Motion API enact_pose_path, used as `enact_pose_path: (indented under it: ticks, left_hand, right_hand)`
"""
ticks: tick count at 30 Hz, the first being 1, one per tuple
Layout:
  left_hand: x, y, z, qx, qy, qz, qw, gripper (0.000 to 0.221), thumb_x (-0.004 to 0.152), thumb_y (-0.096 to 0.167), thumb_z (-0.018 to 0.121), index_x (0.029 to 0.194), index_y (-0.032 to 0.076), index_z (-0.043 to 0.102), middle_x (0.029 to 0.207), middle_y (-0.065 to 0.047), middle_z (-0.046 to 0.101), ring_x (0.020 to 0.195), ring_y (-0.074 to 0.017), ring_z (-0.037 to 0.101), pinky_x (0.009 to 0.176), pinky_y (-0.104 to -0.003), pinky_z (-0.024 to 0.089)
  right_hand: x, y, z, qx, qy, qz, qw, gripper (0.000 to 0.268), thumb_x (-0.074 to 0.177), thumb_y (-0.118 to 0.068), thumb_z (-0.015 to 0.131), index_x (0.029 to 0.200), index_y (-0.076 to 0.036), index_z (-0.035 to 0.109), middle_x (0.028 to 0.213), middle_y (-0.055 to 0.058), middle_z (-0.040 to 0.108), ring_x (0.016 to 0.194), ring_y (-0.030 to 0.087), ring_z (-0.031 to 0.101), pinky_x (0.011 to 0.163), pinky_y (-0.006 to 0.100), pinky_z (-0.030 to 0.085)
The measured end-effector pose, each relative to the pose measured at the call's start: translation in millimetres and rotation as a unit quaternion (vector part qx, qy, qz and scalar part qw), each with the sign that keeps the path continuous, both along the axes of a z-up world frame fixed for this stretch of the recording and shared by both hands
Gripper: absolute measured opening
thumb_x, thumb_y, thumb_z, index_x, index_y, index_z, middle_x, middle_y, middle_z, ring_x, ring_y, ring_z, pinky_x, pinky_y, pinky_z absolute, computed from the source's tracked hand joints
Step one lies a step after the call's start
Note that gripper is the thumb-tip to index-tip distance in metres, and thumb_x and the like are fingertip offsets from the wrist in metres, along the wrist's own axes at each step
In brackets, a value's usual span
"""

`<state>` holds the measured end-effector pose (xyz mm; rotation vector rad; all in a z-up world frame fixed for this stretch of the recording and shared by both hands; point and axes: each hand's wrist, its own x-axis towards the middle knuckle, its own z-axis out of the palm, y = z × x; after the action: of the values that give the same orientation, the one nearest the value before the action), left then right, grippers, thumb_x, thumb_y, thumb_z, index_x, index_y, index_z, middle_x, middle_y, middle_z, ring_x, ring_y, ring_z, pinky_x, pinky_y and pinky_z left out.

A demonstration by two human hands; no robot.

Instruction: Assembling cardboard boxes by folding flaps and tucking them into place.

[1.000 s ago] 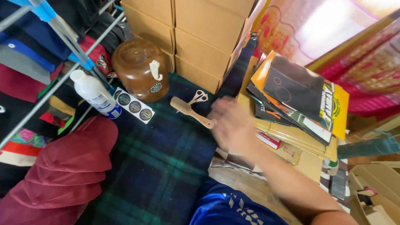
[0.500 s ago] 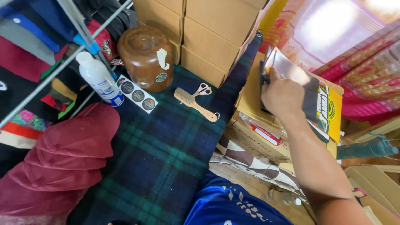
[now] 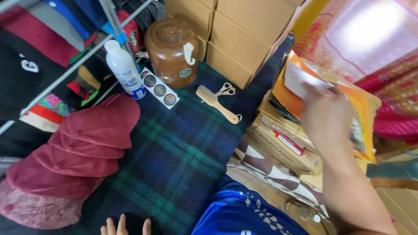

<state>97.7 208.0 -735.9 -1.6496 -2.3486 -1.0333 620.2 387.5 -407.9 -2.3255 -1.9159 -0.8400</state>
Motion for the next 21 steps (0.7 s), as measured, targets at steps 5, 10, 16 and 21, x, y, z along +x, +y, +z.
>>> enact_pose_path:
  ticks: [5, 10, 16, 21]
  left_hand:
    - [24, 5, 73, -0.012, 0.090, 0.030, 0.995, 0.076, 0.072, 0.059, 0.073, 0.129, 0.009, 0.073, 0.149, -0.023, 0.066, 0.143, -0.0427, 0.059, 0.120, -0.063, 0.035]
    - [24, -3, 103, -0.103, 0.111, 0.031, 0.988, 0.078, 0.078, 0.062, 0.068, 0.141, 0.017, 0.062, 0.157, -0.016, 0.056, 0.150, -0.0328, 0.048, 0.116, -0.062, 0.036]
    - [16, -8, 117, -0.142, -0.109, -0.034, 0.983, 0.057, 0.105, 0.042, 0.029, 0.153, 0.022, 0.049, 0.164, -0.008, 0.042, 0.157, -0.0301, 0.028, 0.123, -0.059, 0.009]
    - [47, 1, 145, -0.192, -0.094, -0.074, 0.974, 0.090, 0.089, 0.065, 0.056, 0.160, 0.016, 0.032, 0.170, -0.018, 0.023, 0.158, -0.0416, 0.014, 0.117, -0.072, 0.007]
  right_hand:
    - [-105, -53, 63, 0.199, 0.025, 0.261, 0.944, 0.037, 0.101, 0.003, 0.054, 0.122, -0.002, 0.084, 0.124, 0.011, 0.081, 0.093, 0.031, 0.065, 0.078, 0.039, 0.052]
    - [-228, -77, 4, 0.054, 0.213, 0.561, 0.798, 0.024, 0.100, -0.005, 0.059, 0.118, 0.006, 0.070, 0.129, 0.032, 0.065, 0.095, 0.036, 0.078, 0.061, 0.042, 0.056]
    - [-299, -90, -170, -0.236, 0.125, 0.656, 0.706, 0.088, 0.063, -0.042, 0.090, 0.141, -0.017, 0.060, 0.151, 0.015, 0.054, 0.106, 0.030, 0.057, 0.077, 0.043, 0.049]
    - [-276, -41, -134, -0.318, 0.395, 0.527, 0.682, 0.055, 0.093, -0.049, 0.064, 0.136, -0.014, 0.063, 0.131, 0.009, 0.070, 0.111, 0.035, 0.061, 0.092, 0.047, 0.049]
